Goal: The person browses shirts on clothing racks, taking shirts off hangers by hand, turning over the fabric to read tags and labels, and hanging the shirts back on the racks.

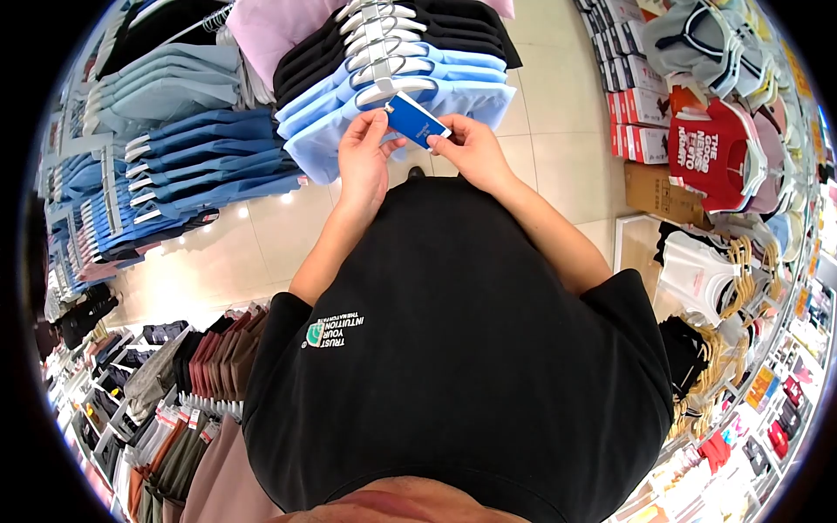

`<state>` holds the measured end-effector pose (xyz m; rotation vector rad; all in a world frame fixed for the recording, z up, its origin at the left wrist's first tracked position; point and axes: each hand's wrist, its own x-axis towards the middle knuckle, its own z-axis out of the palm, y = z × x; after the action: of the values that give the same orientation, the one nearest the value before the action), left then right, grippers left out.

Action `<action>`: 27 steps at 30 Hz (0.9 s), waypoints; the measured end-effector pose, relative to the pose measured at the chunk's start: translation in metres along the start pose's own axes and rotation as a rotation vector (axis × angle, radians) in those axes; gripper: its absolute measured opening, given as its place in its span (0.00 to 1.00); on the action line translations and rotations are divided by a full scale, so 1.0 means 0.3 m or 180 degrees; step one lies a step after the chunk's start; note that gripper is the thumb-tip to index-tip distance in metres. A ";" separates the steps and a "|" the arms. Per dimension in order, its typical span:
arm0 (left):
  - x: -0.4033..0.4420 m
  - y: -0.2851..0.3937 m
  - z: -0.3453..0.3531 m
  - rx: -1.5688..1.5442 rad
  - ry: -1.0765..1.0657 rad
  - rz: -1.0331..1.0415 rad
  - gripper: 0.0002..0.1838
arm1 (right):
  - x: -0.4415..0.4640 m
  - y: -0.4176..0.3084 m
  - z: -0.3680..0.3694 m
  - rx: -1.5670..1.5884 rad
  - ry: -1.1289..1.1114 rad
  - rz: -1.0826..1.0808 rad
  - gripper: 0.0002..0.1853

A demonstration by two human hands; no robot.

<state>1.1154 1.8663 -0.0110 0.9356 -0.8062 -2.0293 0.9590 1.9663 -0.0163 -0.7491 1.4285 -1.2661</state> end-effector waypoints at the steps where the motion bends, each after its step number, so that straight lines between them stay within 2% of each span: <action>1: -0.001 0.003 0.003 0.0067 0.0014 -0.0026 0.08 | -0.001 0.002 -0.002 -0.0007 0.0039 -0.0016 0.12; 8: -0.001 0.005 -0.002 0.0368 0.0039 -0.0094 0.08 | -0.007 -0.003 -0.002 -0.0005 0.0146 -0.0088 0.12; 27: -0.004 -0.004 -0.010 0.0409 0.0057 -0.0140 0.09 | -0.007 -0.006 0.001 -0.0086 0.0276 -0.0180 0.10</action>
<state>1.1180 1.8673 -0.0132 1.0502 -0.9225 -2.0229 0.9595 1.9676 -0.0140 -0.7652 1.5061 -1.3392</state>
